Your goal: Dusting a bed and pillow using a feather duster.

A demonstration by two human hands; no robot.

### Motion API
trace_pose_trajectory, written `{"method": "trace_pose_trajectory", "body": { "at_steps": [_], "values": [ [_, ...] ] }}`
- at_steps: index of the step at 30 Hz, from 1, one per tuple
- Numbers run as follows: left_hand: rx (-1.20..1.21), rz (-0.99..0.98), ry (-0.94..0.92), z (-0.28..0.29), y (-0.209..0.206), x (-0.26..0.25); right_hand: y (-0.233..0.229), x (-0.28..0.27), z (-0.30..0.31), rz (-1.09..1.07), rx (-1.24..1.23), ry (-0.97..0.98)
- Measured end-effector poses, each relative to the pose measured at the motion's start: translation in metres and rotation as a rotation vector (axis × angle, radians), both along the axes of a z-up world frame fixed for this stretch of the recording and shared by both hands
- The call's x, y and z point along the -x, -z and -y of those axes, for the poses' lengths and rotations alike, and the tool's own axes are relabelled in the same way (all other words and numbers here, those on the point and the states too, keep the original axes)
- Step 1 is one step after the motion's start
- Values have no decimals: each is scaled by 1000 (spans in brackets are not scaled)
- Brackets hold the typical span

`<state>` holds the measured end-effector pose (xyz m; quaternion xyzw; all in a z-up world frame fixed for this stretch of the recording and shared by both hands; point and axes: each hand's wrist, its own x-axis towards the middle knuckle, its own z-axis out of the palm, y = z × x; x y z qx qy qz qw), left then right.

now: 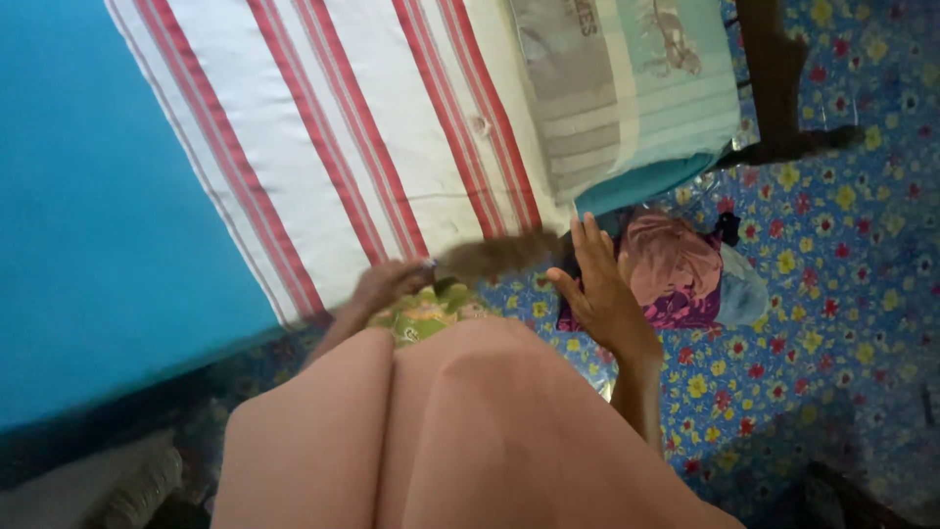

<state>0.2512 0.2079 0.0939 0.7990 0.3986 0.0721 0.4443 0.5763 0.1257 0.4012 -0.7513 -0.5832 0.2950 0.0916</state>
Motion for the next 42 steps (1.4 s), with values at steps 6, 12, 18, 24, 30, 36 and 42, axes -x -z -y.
{"method": "trace_pose_trajectory", "body": {
  "at_steps": [6, 12, 18, 24, 30, 36, 42],
  "values": [
    [-206, -29, -945, -19, 20, 91, -3, 9, 56, -3, -23, -35],
    [-57, -652, -509, 44, 127, 72, 12, 11, 84, -13, -120, -168],
    [56, -17, -98, 144, 7, -32, -8, 33, 71, 3, -38, -222],
    [139, 267, -898, 160, 54, 14, -16, 51, 54, 7, -17, -267],
    [-126, 104, -1774, 143, 76, 168, -16, 56, 39, 11, -3, -315],
    [-632, -95, -1464, 96, 93, 124, -3, 61, 8, 24, -31, -371],
    [-95, 181, -844, 89, 63, 36, 1, 78, -46, 21, -65, -404]
  ]
}}
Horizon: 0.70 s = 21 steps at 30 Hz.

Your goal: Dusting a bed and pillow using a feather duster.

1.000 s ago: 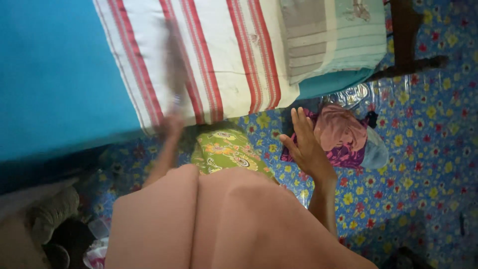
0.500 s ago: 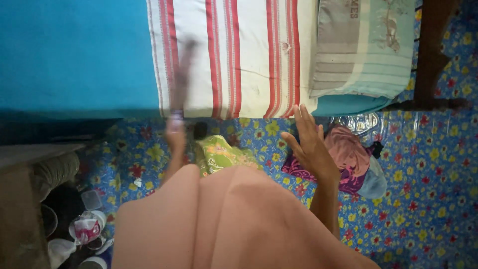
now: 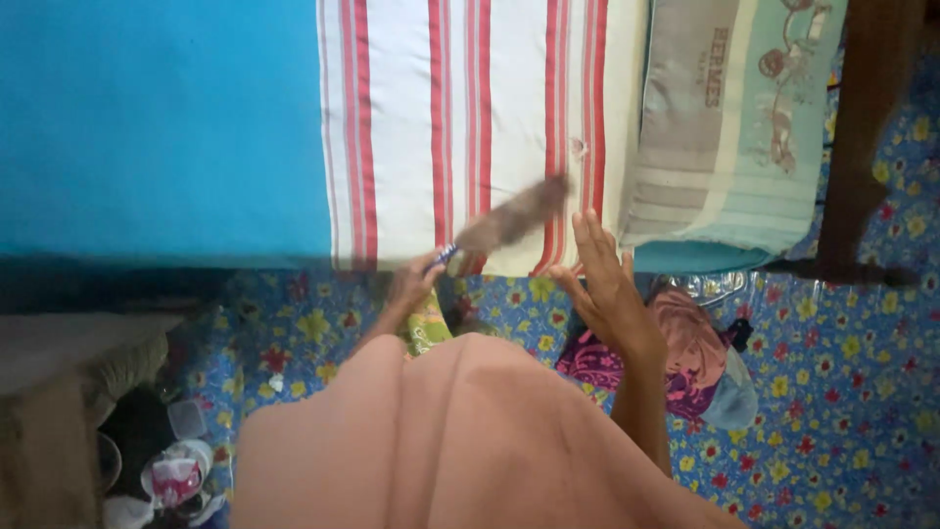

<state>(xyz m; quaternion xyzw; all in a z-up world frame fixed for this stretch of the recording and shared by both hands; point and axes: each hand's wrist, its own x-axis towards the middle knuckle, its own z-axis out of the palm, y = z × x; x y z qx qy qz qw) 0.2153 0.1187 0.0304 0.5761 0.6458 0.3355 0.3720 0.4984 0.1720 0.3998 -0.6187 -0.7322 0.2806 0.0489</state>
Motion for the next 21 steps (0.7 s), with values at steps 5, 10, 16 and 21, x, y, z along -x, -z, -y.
{"method": "trace_pose_trajectory", "body": {
  "at_steps": [5, 10, 16, 21],
  "values": [
    [281, -131, -231, -40, 38, 99, -17, 12, -52, 20, 3, 14],
    [-113, -228, -718, -144, 9, 170, -16, 16, -86, 8, 9, 63],
    [394, -208, -697, -242, 45, 72, -8, 28, -114, 3, 74, 136],
    [17, 17, 397, -243, -18, -23, -12, 33, -140, 35, 139, 176]
  ]
}}
